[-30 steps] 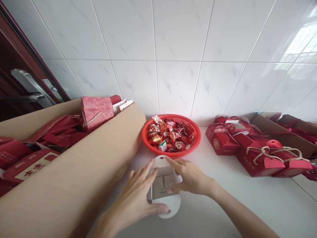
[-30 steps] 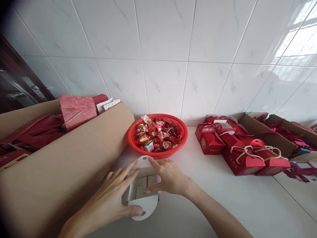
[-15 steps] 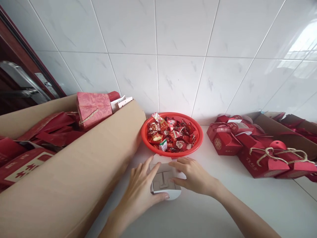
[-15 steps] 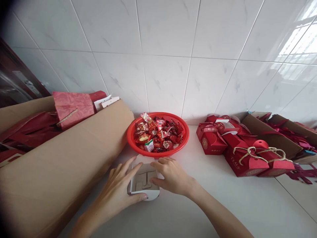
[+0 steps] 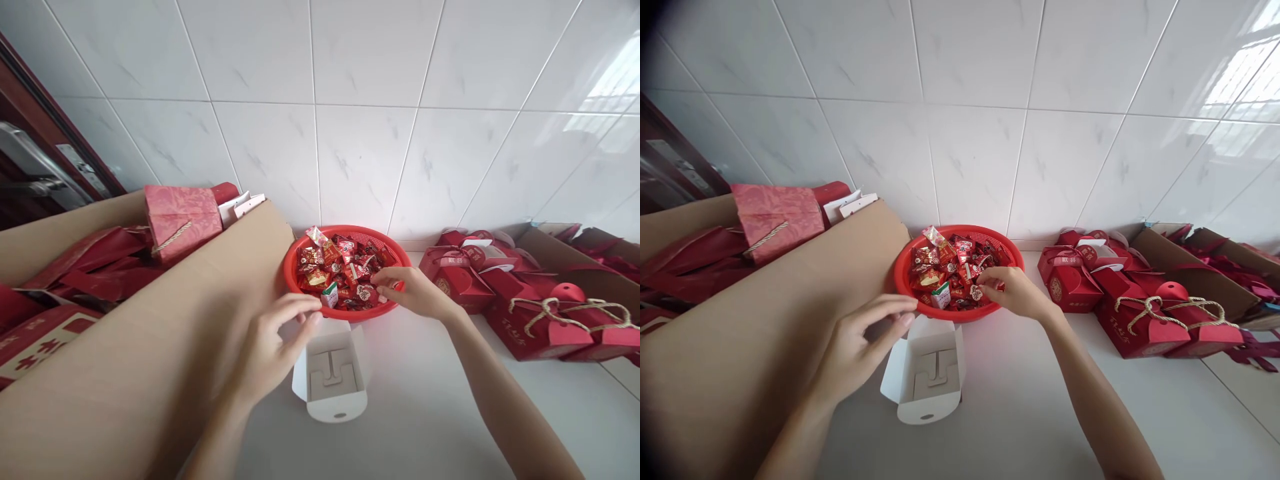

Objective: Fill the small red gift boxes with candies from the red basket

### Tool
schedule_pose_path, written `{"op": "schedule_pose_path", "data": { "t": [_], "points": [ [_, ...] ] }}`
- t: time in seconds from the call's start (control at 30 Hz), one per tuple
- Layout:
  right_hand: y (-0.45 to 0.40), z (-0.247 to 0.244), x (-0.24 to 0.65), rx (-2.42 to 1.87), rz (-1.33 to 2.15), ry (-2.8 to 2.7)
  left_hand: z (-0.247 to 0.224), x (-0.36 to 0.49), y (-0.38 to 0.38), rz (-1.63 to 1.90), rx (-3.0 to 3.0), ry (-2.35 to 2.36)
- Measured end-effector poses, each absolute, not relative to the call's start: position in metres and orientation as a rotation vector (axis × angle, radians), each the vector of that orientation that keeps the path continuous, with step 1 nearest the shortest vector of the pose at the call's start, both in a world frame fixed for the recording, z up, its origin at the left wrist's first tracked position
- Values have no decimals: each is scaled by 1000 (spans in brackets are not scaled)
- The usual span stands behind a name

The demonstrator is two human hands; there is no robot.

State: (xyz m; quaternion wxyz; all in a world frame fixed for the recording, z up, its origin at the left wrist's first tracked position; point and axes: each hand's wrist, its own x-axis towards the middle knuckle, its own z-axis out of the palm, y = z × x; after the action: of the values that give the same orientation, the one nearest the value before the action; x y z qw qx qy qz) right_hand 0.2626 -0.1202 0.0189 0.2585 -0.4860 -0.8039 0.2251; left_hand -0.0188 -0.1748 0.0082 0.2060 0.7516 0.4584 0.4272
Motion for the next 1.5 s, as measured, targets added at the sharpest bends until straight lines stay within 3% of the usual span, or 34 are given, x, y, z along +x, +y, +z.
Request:
{"op": "schedule_pose_path", "data": {
  "t": [0.2,0.47,0.67,0.77,0.83,0.97,1.13,1.5],
  "points": [
    [-73,8,242,-1892,547,-2602,16,-8,-129,1096,2049,1180],
    [-39,-17,213,-1472,645,-2430,5,19,-75,852,2077,1017],
    [-40,-8,228,-1519,575,-2328,-7,31,-49,245,2214,956],
    [-43,-2,240,-1688,877,-2528,-7,34,-47,-93,2207,978],
    [-45,0,246,-1766,1026,-2654,-6,37,-48,-194,2194,1030],
    [-46,-2,247,-1743,975,-2747,-2,42,-51,-356,2206,1144],
    [-49,-7,244,-1751,868,-2655,-1,44,-53,-369,2285,1210],
    [-48,-14,250,-1806,661,-2373,-24,36,-43,51,2138,1259]
  ]
}}
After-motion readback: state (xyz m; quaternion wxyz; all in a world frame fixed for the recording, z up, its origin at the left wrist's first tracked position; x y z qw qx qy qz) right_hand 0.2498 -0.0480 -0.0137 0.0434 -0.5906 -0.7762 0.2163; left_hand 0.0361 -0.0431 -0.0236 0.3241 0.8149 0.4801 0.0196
